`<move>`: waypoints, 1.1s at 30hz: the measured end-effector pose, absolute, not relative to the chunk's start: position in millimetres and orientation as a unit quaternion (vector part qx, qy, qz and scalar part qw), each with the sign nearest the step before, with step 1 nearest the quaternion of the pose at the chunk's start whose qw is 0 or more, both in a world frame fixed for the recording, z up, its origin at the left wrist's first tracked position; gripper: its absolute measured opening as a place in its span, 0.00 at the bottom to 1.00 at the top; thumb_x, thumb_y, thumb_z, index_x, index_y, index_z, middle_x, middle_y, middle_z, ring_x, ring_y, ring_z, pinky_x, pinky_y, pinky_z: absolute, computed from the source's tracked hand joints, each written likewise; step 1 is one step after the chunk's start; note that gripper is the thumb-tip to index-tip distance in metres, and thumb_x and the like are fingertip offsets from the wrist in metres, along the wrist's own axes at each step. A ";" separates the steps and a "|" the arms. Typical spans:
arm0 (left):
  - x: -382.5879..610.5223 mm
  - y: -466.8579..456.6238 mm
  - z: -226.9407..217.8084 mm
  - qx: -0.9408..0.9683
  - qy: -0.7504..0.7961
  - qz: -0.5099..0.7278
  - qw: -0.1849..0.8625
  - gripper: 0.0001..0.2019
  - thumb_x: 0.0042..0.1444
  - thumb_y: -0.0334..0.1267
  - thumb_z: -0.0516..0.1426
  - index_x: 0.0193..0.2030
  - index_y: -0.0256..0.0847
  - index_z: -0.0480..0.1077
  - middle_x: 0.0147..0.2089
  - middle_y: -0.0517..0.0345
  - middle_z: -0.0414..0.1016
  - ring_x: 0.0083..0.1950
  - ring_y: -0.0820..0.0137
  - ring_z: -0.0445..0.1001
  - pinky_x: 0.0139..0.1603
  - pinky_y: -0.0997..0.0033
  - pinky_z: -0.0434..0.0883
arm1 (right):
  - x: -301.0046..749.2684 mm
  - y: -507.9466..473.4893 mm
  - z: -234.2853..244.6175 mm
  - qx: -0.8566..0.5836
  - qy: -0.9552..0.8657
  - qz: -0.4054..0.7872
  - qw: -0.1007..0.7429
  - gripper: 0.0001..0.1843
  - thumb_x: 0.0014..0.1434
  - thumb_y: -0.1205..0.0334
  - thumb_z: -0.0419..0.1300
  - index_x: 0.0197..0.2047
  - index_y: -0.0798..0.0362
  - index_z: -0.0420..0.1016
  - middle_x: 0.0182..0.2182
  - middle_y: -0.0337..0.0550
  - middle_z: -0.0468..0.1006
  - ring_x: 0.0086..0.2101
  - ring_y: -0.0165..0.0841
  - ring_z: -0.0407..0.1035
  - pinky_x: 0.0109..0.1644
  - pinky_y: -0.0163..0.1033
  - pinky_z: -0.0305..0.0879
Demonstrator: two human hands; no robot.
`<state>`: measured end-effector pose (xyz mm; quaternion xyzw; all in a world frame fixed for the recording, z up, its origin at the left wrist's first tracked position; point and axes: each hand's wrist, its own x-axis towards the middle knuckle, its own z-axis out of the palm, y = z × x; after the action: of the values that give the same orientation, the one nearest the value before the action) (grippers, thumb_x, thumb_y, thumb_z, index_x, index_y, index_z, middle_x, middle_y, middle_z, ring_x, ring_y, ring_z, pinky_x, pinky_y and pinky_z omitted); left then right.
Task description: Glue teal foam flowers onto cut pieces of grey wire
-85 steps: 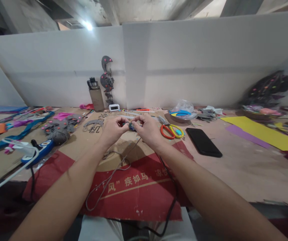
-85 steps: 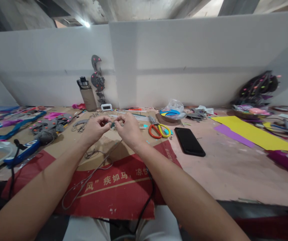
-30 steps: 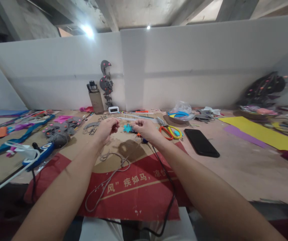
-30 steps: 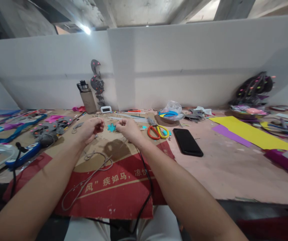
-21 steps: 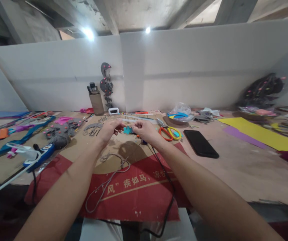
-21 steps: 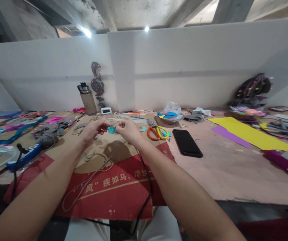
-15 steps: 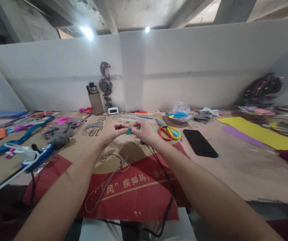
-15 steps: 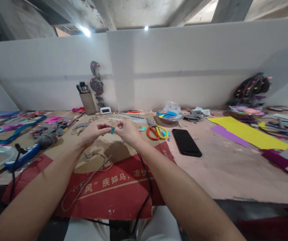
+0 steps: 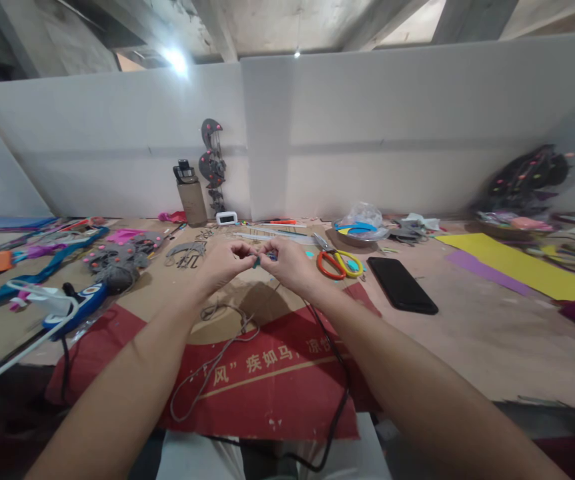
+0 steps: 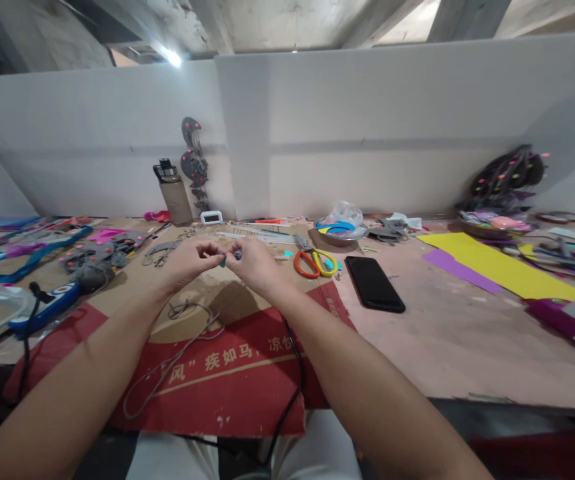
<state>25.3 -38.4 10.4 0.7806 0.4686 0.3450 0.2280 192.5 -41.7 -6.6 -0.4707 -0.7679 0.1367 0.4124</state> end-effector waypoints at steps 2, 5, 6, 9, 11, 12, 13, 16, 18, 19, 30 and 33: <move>25.8 -37.9 9.1 0.782 0.471 0.345 0.220 0.11 0.47 0.42 0.57 0.30 0.37 0.74 0.27 0.59 0.73 0.27 0.73 0.64 0.28 0.74 0.59 | 191.6 -43.1 -6.0 -0.469 -0.769 0.135 0.413 0.06 0.52 0.63 0.56 0.29 0.55 0.73 0.27 0.40 0.73 0.29 0.29 0.62 0.33 0.33 0.54; 25.3 -34.9 6.7 0.784 0.471 0.342 0.216 0.10 0.47 0.42 0.56 0.30 0.37 0.73 0.27 0.59 0.72 0.28 0.73 0.64 0.28 0.73 0.59 | 190.5 -45.1 -4.1 -0.471 -0.768 0.131 0.413 0.06 0.52 0.64 0.56 0.29 0.56 0.73 0.27 0.40 0.73 0.29 0.28 0.62 0.33 0.33 0.54; 24.7 -33.6 6.0 0.783 0.471 0.341 0.222 0.10 0.46 0.42 0.56 0.30 0.37 0.73 0.27 0.59 0.72 0.28 0.73 0.64 0.29 0.73 0.59 | 190.4 -45.4 -3.5 -0.473 -0.767 0.132 0.412 0.06 0.52 0.64 0.56 0.29 0.56 0.73 0.27 0.40 0.72 0.29 0.28 0.62 0.33 0.33 0.54; 21.6 -29.1 4.4 0.777 0.447 0.342 0.281 0.12 0.47 0.43 0.56 0.33 0.37 0.74 0.29 0.58 0.73 0.29 0.72 0.65 0.30 0.73 0.60 | 191.2 -44.8 -2.9 -0.477 -0.765 0.142 0.410 0.06 0.52 0.64 0.56 0.28 0.56 0.74 0.26 0.39 0.72 0.28 0.28 0.61 0.32 0.33 0.53; 19.4 -26.7 3.6 0.775 0.419 0.341 0.329 0.13 0.47 0.42 0.56 0.36 0.38 0.75 0.32 0.57 0.74 0.32 0.72 0.67 0.31 0.73 0.61 | 192.1 -43.4 -3.7 -0.480 -0.762 0.147 0.409 0.07 0.52 0.64 0.56 0.29 0.56 0.74 0.25 0.38 0.72 0.26 0.27 0.61 0.31 0.32 0.53; 18.7 -26.0 3.2 0.774 0.409 0.340 0.344 0.13 0.47 0.42 0.57 0.37 0.38 0.75 0.34 0.57 0.75 0.33 0.71 0.67 0.32 0.73 0.61 | 192.4 -42.6 -4.4 -0.481 -0.761 0.148 0.409 0.07 0.53 0.64 0.56 0.29 0.56 0.74 0.25 0.38 0.72 0.26 0.27 0.60 0.31 0.32 0.52; 18.3 -25.6 2.8 0.772 0.406 0.341 0.351 0.13 0.47 0.42 0.57 0.37 0.38 0.75 0.35 0.57 0.75 0.33 0.71 0.68 0.32 0.73 0.61 | 192.5 -41.9 -5.0 -0.482 -0.762 0.148 0.408 0.07 0.53 0.63 0.56 0.29 0.56 0.74 0.25 0.38 0.72 0.26 0.27 0.60 0.30 0.32 0.52; 19.4 -26.5 2.1 0.767 0.418 0.346 0.344 0.14 0.47 0.44 0.58 0.36 0.38 0.75 0.33 0.56 0.76 0.33 0.71 0.68 0.33 0.72 0.62 | 192.1 -40.9 -6.0 -0.478 -0.767 0.141 0.403 0.07 0.53 0.64 0.56 0.30 0.56 0.74 0.25 0.39 0.73 0.26 0.27 0.60 0.31 0.33 0.52; 21.2 -28.4 2.4 0.769 0.427 0.349 0.324 0.14 0.47 0.44 0.58 0.35 0.37 0.75 0.33 0.55 0.76 0.32 0.71 0.68 0.33 0.71 0.62 | 191.4 -41.6 -5.6 -0.477 -0.771 0.132 0.400 0.06 0.53 0.65 0.56 0.31 0.56 0.75 0.26 0.40 0.73 0.27 0.28 0.61 0.32 0.33 0.53; 22.0 -29.5 2.8 0.772 0.431 0.350 0.310 0.13 0.47 0.44 0.58 0.35 0.37 0.75 0.32 0.55 0.76 0.32 0.71 0.69 0.33 0.71 0.62 | 191.1 -42.2 -5.2 -0.477 -0.772 0.126 0.400 0.06 0.53 0.65 0.57 0.31 0.56 0.75 0.26 0.40 0.73 0.28 0.28 0.61 0.33 0.33 0.53; 27.2 -35.1 5.2 0.766 0.472 0.367 0.237 0.08 0.46 0.40 0.58 0.29 0.37 0.74 0.25 0.59 0.72 0.24 0.75 0.66 0.24 0.75 0.63 | 190.3 -47.8 -9.7 -0.435 -0.796 0.037 0.419 0.05 0.58 0.66 0.55 0.35 0.54 0.72 0.36 0.46 0.70 0.38 0.34 0.64 0.42 0.38 0.59; 28.1 -36.5 6.4 0.745 0.457 0.404 0.269 0.07 0.46 0.39 0.58 0.27 0.38 0.72 0.24 0.60 0.70 0.23 0.76 0.65 0.23 0.76 0.64 | 188.4 -48.0 -10.9 -0.433 -0.777 0.065 0.453 0.12 0.58 0.65 0.55 0.46 0.57 0.68 0.36 0.46 0.71 0.37 0.34 0.64 0.41 0.39 0.60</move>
<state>28.1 -36.5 6.4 0.7453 0.4570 0.4041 0.2690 188.4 -48.0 -10.9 -0.4325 -0.7768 0.0655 0.4530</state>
